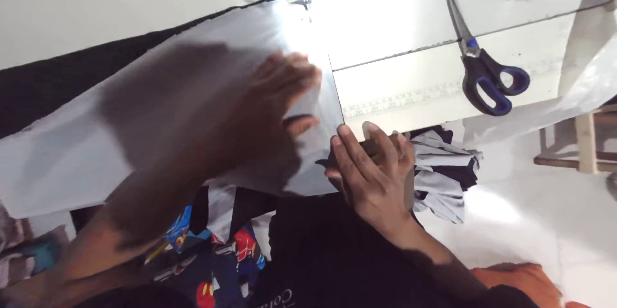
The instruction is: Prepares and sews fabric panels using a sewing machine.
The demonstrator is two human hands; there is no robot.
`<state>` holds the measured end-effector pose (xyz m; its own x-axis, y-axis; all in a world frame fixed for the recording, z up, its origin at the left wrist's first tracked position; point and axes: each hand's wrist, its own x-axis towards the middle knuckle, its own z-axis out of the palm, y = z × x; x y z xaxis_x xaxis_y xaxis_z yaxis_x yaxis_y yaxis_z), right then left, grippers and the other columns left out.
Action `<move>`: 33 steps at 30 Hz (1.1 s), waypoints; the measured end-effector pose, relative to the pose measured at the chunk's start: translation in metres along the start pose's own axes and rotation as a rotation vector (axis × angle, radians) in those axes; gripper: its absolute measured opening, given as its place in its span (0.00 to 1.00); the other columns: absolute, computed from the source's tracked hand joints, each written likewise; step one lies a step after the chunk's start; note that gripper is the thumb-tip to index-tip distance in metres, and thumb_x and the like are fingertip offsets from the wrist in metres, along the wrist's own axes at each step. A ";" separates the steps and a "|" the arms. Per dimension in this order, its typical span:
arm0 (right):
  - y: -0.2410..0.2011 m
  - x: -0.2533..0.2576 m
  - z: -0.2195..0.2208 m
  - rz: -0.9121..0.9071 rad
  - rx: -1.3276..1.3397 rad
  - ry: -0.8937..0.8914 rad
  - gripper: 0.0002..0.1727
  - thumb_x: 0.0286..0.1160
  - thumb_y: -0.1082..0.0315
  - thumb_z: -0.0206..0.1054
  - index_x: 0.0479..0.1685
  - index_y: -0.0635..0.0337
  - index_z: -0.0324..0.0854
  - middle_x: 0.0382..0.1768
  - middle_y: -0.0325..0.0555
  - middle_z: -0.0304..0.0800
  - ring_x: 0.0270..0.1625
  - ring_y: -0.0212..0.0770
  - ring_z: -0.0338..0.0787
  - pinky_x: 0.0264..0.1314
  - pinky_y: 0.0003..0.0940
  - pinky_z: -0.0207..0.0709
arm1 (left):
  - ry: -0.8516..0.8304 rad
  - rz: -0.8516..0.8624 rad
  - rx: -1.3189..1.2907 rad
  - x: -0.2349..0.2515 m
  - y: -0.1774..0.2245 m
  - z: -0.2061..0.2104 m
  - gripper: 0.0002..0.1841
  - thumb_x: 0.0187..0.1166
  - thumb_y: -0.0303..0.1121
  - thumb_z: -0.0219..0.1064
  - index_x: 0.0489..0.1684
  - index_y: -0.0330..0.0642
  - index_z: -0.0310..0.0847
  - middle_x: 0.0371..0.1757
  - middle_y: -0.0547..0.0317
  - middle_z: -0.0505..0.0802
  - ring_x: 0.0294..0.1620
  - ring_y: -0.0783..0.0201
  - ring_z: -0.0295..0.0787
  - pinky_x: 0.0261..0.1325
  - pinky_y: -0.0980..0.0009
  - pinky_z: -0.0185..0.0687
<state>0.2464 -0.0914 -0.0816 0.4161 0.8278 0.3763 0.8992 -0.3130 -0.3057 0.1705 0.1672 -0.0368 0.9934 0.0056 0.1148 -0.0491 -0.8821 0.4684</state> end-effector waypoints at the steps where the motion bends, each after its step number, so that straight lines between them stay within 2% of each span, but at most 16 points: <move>1: -0.001 0.000 -0.002 0.000 -0.009 -0.015 0.30 0.87 0.38 0.53 0.77 0.42 0.82 0.79 0.32 0.82 0.87 0.52 0.69 0.85 0.66 0.48 | -0.004 -0.069 0.063 0.008 -0.006 -0.002 0.37 0.84 0.59 0.59 0.81 0.36 0.73 0.85 0.45 0.76 0.91 0.48 0.61 0.95 0.49 0.46; 4: 0.000 0.004 -0.003 -0.015 -0.033 -0.030 0.31 0.86 0.38 0.54 0.77 0.43 0.82 0.80 0.34 0.81 0.89 0.53 0.67 0.85 0.70 0.46 | 0.038 -0.105 0.142 0.027 -0.031 -0.007 0.47 0.81 0.68 0.52 0.85 0.30 0.64 0.89 0.37 0.68 0.93 0.44 0.55 0.95 0.47 0.46; 6: 0.001 0.006 -0.003 -0.018 -0.045 -0.026 0.32 0.86 0.37 0.53 0.77 0.44 0.82 0.80 0.35 0.81 0.90 0.55 0.65 0.86 0.71 0.45 | 0.035 -0.101 0.171 0.033 -0.041 -0.009 0.51 0.80 0.70 0.50 0.86 0.28 0.61 0.90 0.36 0.66 0.94 0.44 0.54 0.94 0.45 0.45; 9: 0.001 0.011 -0.003 -0.017 -0.063 -0.034 0.33 0.86 0.35 0.51 0.77 0.45 0.82 0.80 0.36 0.81 0.90 0.55 0.64 0.87 0.70 0.44 | 0.039 -0.083 0.236 0.038 -0.053 -0.006 0.52 0.79 0.74 0.45 0.86 0.31 0.63 0.90 0.38 0.67 0.93 0.43 0.56 0.92 0.43 0.47; 12: 0.002 0.015 -0.003 -0.020 -0.057 -0.052 0.35 0.86 0.34 0.48 0.77 0.46 0.82 0.81 0.36 0.80 0.91 0.56 0.62 0.88 0.71 0.42 | 0.197 -0.014 0.293 0.041 -0.081 0.018 0.55 0.73 0.80 0.44 0.85 0.37 0.68 0.88 0.43 0.71 0.92 0.45 0.58 0.91 0.45 0.47; 13: 0.002 0.017 -0.003 -0.022 -0.056 -0.059 0.36 0.86 0.33 0.47 0.78 0.46 0.81 0.81 0.36 0.79 0.92 0.56 0.61 0.88 0.71 0.41 | 0.202 -0.012 0.309 0.043 -0.084 0.019 0.55 0.72 0.81 0.44 0.85 0.39 0.69 0.88 0.44 0.72 0.92 0.46 0.58 0.91 0.46 0.48; 17: 0.002 0.024 -0.004 -0.026 -0.069 -0.071 0.40 0.84 0.29 0.45 0.79 0.45 0.81 0.82 0.36 0.79 0.92 0.56 0.61 0.89 0.71 0.40 | 0.012 -0.085 0.280 0.050 -0.063 -0.016 0.51 0.78 0.75 0.41 0.82 0.34 0.70 0.88 0.40 0.71 0.93 0.42 0.56 0.91 0.42 0.46; 22: 0.002 0.032 -0.003 -0.021 -0.086 -0.086 0.42 0.82 0.27 0.44 0.78 0.45 0.82 0.81 0.36 0.79 0.91 0.56 0.62 0.89 0.72 0.40 | -0.002 -0.098 0.263 0.056 -0.070 -0.024 0.49 0.78 0.75 0.41 0.82 0.40 0.71 0.91 0.43 0.67 0.94 0.43 0.52 0.92 0.42 0.42; 25: 0.001 0.038 -0.003 -0.018 -0.098 -0.093 0.43 0.81 0.25 0.43 0.77 0.46 0.82 0.81 0.37 0.80 0.91 0.55 0.63 0.89 0.71 0.41 | -0.006 -0.092 0.244 0.060 -0.075 -0.028 0.48 0.78 0.76 0.41 0.81 0.43 0.74 0.91 0.39 0.66 0.94 0.40 0.51 0.91 0.40 0.43; 28: 0.002 0.045 -0.003 -0.026 -0.106 -0.098 0.44 0.80 0.25 0.43 0.77 0.47 0.82 0.81 0.38 0.80 0.91 0.54 0.64 0.89 0.70 0.41 | 0.006 -0.068 0.267 0.063 -0.084 -0.030 0.46 0.79 0.76 0.40 0.81 0.47 0.75 0.89 0.37 0.68 0.93 0.39 0.53 0.90 0.38 0.45; 32: 0.003 0.052 -0.004 -0.037 -0.118 -0.126 0.46 0.80 0.24 0.42 0.79 0.48 0.81 0.81 0.38 0.79 0.91 0.53 0.64 0.89 0.71 0.41 | 0.247 0.044 0.229 0.068 -0.124 -0.001 0.50 0.74 0.81 0.40 0.83 0.51 0.74 0.89 0.42 0.70 0.93 0.40 0.55 0.92 0.38 0.42; 33: 0.003 0.054 -0.004 -0.040 -0.128 -0.134 0.46 0.79 0.23 0.42 0.79 0.47 0.80 0.82 0.38 0.79 0.91 0.54 0.64 0.89 0.71 0.42 | 0.214 0.030 0.238 0.068 -0.120 -0.009 0.50 0.75 0.80 0.40 0.84 0.50 0.74 0.89 0.41 0.70 0.93 0.39 0.55 0.92 0.38 0.43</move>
<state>0.2720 -0.0498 -0.0585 0.3658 0.8927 0.2633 0.9280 -0.3283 -0.1763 0.2435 0.2777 -0.0778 0.9463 0.0547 0.3186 -0.0271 -0.9687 0.2469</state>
